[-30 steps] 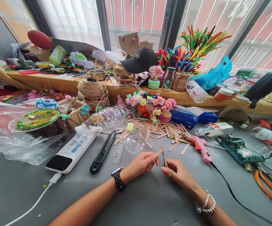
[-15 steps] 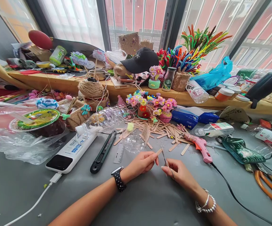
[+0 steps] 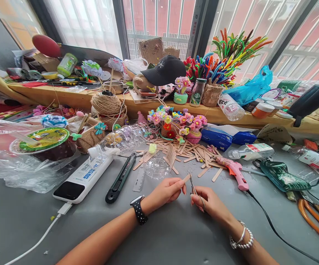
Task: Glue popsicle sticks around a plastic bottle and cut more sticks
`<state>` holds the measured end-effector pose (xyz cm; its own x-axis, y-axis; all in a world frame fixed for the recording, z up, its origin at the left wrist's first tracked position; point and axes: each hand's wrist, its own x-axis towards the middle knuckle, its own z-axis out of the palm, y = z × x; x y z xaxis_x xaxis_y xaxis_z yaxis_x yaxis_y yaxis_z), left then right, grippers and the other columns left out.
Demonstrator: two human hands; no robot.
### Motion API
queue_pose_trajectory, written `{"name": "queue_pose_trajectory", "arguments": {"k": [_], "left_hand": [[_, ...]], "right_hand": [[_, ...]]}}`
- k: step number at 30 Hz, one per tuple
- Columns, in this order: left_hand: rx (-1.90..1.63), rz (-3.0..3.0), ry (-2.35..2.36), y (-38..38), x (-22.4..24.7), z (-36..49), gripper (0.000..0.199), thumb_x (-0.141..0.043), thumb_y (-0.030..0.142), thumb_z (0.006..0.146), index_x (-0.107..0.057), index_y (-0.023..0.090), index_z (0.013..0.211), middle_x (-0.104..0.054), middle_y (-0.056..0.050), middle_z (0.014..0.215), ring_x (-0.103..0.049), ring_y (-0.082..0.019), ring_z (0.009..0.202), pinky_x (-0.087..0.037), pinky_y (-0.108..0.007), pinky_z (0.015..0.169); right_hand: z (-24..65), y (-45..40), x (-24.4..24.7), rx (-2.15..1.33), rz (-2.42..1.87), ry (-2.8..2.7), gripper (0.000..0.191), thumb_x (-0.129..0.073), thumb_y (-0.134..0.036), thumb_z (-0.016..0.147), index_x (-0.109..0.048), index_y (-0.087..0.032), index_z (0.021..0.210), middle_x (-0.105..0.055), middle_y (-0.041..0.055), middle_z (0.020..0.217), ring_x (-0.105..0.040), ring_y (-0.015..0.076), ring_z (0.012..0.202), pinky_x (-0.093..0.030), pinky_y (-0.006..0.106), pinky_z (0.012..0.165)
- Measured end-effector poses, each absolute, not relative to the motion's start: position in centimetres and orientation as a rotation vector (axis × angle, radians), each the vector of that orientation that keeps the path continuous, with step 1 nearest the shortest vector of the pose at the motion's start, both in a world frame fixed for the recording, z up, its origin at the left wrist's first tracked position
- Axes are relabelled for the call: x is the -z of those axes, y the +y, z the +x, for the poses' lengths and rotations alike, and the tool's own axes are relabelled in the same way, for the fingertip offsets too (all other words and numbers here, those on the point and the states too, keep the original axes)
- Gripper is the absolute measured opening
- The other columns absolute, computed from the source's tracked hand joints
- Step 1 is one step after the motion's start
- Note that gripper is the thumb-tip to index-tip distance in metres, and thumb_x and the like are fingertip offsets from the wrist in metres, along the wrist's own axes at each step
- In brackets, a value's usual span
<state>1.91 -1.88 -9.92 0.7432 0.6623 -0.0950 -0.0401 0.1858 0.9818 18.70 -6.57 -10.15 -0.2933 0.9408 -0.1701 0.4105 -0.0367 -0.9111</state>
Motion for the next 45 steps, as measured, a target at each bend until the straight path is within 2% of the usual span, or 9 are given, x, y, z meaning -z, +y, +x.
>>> {"name": "queue_pose_trajectory", "arguments": {"k": [4,9,15,22,28,35,45], "left_hand": [[-0.534,1.307,0.587,-1.91,9.76,1.85,0.031,-0.036,0.039,0.081,-0.049,0.013,0.069,-0.025,0.010,0.035,-0.018,-0.003,0.031,-0.012,-0.017,0.033],[-0.541,1.320,0.600,-1.94,9.74,1.91,0.032,-0.036,0.039,0.081,-0.049,0.013,0.068,-0.026,0.010,0.035,-0.019,-0.003,0.031,-0.013,-0.016,0.033],[-0.565,1.337,0.616,-2.01,10.06,2.01,0.032,-0.036,0.040,0.080,-0.049,0.013,0.068,-0.026,0.010,0.035,-0.019,-0.003,0.032,-0.014,-0.016,0.034],[-0.569,1.359,0.628,-2.07,10.18,2.03,0.033,-0.036,0.041,0.080,-0.048,0.013,0.068,-0.025,0.010,0.036,-0.019,-0.003,0.032,-0.015,-0.017,0.034],[-0.571,1.361,0.644,-2.09,10.10,1.97,0.033,-0.037,0.042,0.080,-0.048,0.013,0.068,-0.025,0.010,0.036,-0.020,-0.003,0.033,-0.016,-0.017,0.035],[-0.569,1.388,0.650,-2.05,9.88,1.84,0.033,-0.037,0.040,0.080,-0.049,0.013,0.067,-0.025,0.010,0.038,-0.020,-0.003,0.034,-0.016,-0.017,0.036],[-0.552,1.388,0.650,-2.14,9.65,1.85,0.034,-0.037,0.041,0.080,-0.049,0.013,0.067,-0.024,0.010,0.037,-0.020,-0.004,0.034,-0.015,-0.017,0.036]], "right_hand": [[18.71,-6.55,10.29,-1.257,-1.466,-1.690,0.040,-0.046,-0.053,0.067,-0.030,-0.019,0.053,-0.026,-0.0059,0.050,-0.023,0.0071,0.048,-0.018,0.022,0.044],[18.63,-6.53,10.08,-1.309,-1.440,-1.713,0.042,-0.041,-0.057,0.068,-0.034,-0.018,0.054,-0.028,-0.0055,0.049,-0.025,0.0070,0.047,-0.019,0.022,0.044],[18.48,-6.50,10.25,-1.248,-1.476,-1.698,0.039,-0.046,-0.052,0.068,-0.031,-0.019,0.053,-0.027,-0.0058,0.050,-0.024,0.0071,0.049,-0.018,0.022,0.044],[18.72,-6.37,10.08,-1.304,-1.444,-1.727,0.041,-0.043,-0.056,0.068,-0.035,-0.018,0.054,-0.029,-0.0057,0.048,-0.027,0.0071,0.046,-0.020,0.022,0.043],[18.94,-6.33,10.48,-1.264,-1.466,-1.713,0.041,-0.048,-0.051,0.067,-0.029,-0.019,0.052,-0.027,-0.0059,0.050,-0.023,0.0067,0.049,-0.018,0.022,0.044],[19.07,-6.42,9.81,-1.345,-1.433,-1.756,0.041,-0.042,-0.054,0.070,-0.037,-0.017,0.054,-0.031,-0.0055,0.048,-0.027,0.0065,0.045,-0.020,0.021,0.042],[19.05,-6.47,10.26,-1.287,-1.460,-1.769,0.042,-0.044,-0.055,0.068,-0.036,-0.017,0.053,-0.028,-0.0056,0.050,-0.025,0.0070,0.048,-0.019,0.022,0.044]]}}
